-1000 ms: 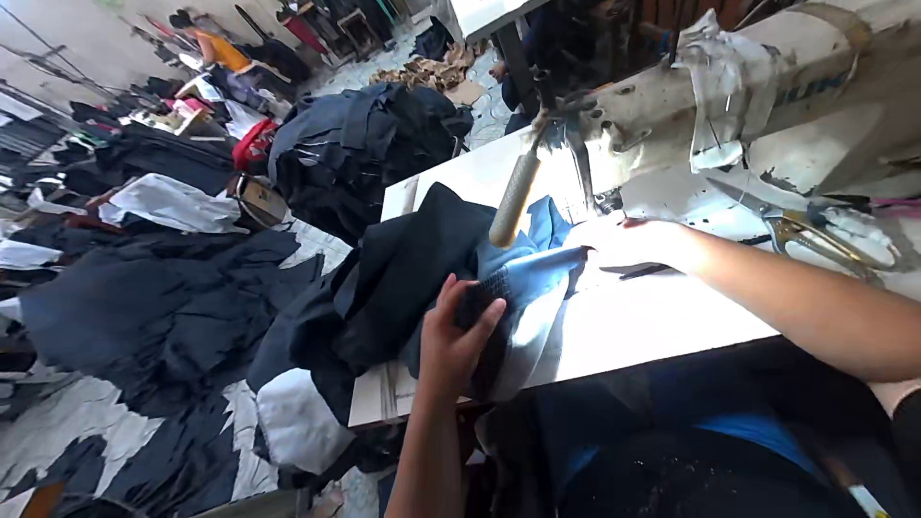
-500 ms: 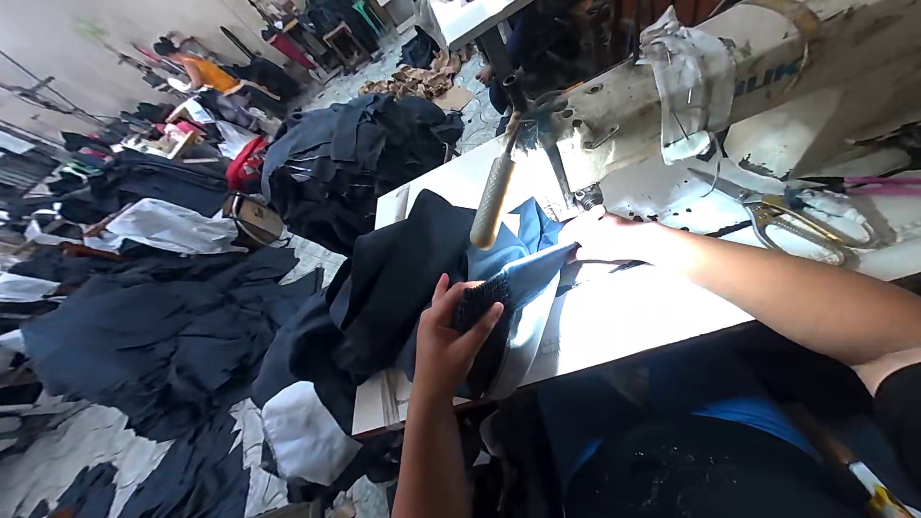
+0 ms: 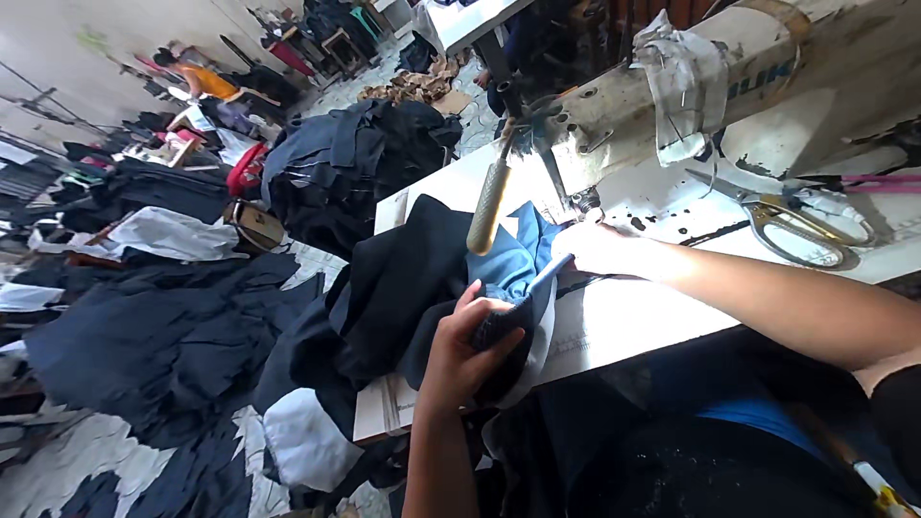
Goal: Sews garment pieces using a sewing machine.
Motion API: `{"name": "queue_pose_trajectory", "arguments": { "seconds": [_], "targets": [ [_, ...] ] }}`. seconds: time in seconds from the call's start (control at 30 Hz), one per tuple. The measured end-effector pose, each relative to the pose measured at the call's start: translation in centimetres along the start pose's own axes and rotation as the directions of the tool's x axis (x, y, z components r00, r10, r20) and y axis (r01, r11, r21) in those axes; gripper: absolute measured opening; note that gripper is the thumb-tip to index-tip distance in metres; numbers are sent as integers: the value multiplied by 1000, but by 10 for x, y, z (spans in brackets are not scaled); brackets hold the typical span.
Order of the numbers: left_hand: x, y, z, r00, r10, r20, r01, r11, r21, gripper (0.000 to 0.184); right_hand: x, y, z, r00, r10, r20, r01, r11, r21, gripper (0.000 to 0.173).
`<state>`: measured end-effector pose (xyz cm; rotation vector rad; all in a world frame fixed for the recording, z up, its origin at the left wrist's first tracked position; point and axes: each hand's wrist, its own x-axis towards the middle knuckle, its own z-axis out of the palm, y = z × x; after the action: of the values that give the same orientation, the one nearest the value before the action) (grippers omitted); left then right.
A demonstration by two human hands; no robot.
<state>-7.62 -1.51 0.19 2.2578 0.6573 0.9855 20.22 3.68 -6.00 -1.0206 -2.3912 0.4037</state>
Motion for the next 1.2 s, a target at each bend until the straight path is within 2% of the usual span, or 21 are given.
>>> {"name": "queue_pose_trajectory", "arguments": {
  "seconds": [0.1,0.23,0.37,0.5,0.63,0.7,0.83,0.9,1.0,1.07,1.2],
  "targets": [
    [0,-1,-5,998,-28,-52,28,1000,5,16,2,0,-2,1000,-10,24,9,999,32,12],
    [0,-2,-6,999,-24,-46,25,999,30,18,4,-7,-12,992,-11,128,1,997,79,14],
    [-2,0,-7,993,-69,-98,75,996,52,21,4,-14,-20,983,87,160,-95,995,43,18],
    [-2,0,-5,990,-83,-115,84,996,6,19,4,-18,-8,998,46,43,-45,998,-33,30],
    [-1,3,-2,990,-76,-123,82,996,41,17,6,-26,-1,990,135,-37,-138,986,-92,32],
    [-1,4,-2,987,-89,-133,99,992,76,18,3,-22,4,993,96,-67,-102,991,-88,34],
    [-4,5,-9,975,-129,-180,150,983,108,23,2,-26,-10,993,70,96,-76,995,65,53],
    [-4,5,-11,966,-156,-205,179,979,94,28,2,-22,-19,976,142,166,-168,973,158,56],
    [-1,3,-11,968,-145,-203,164,983,81,26,6,-18,-33,946,206,251,-254,951,176,36],
    [1,4,-11,971,-135,-195,154,984,88,24,8,-16,-38,945,165,282,-214,965,150,28],
    [1,5,-11,978,-115,-173,133,987,94,21,10,-5,-31,964,74,254,-113,983,145,22]
  ]
}}
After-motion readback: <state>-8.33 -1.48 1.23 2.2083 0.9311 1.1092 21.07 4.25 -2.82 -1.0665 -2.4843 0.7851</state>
